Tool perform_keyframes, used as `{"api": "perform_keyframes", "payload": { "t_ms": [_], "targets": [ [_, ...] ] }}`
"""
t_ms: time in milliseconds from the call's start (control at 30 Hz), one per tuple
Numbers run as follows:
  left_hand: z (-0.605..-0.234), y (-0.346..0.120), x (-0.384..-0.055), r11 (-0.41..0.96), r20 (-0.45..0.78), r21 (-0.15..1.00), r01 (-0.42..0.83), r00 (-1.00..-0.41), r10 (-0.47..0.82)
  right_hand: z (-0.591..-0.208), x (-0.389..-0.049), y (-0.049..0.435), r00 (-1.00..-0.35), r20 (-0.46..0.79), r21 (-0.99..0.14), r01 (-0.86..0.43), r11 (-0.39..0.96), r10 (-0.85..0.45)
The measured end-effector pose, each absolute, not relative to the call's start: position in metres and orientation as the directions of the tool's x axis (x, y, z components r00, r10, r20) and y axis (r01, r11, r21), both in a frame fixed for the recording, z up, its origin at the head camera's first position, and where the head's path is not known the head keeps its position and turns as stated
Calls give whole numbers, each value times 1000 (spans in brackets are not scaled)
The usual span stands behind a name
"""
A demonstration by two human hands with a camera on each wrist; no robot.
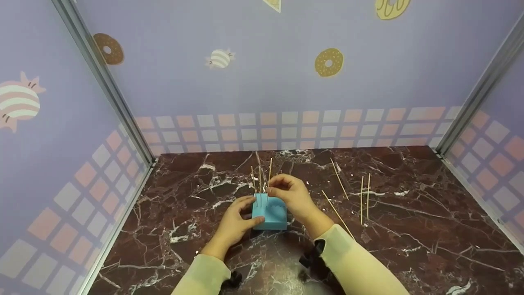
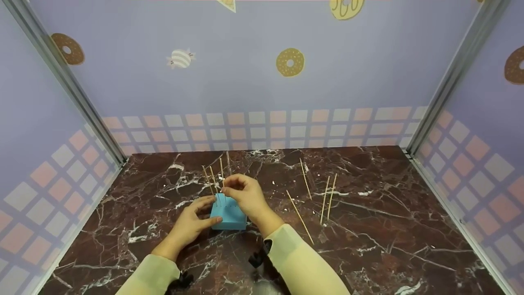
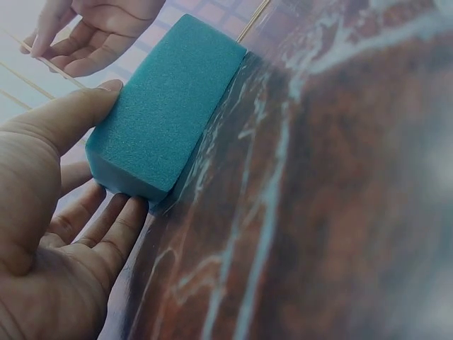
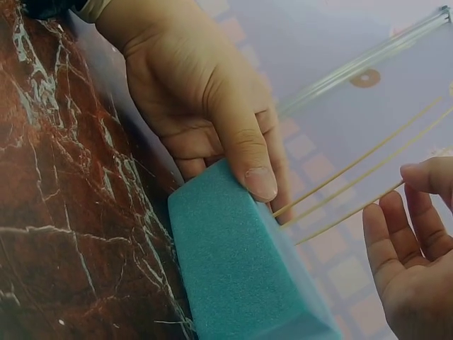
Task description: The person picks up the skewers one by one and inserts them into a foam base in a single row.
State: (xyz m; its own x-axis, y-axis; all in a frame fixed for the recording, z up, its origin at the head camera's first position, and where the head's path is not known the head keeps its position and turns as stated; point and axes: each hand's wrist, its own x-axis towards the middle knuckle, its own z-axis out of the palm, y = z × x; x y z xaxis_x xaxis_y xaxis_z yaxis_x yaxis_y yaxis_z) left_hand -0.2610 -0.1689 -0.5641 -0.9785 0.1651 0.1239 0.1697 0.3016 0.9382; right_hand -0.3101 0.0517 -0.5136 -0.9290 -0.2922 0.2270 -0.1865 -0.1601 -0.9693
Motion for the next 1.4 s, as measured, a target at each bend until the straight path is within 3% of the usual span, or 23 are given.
{"api": "perform_keyframes", "payload": {
  "t_ms": [467, 1400],
  "targets": [
    [-562, -168, -259, 280, 130, 945, 169, -980, 151, -519, -311, 49, -933, 223, -974, -223, -31, -283],
    [-564, -170, -261, 293, 105, 944, 149, -982, 159, -522, -308, 47, -926, 159, -986, -169, -1, -342]
  ]
}}
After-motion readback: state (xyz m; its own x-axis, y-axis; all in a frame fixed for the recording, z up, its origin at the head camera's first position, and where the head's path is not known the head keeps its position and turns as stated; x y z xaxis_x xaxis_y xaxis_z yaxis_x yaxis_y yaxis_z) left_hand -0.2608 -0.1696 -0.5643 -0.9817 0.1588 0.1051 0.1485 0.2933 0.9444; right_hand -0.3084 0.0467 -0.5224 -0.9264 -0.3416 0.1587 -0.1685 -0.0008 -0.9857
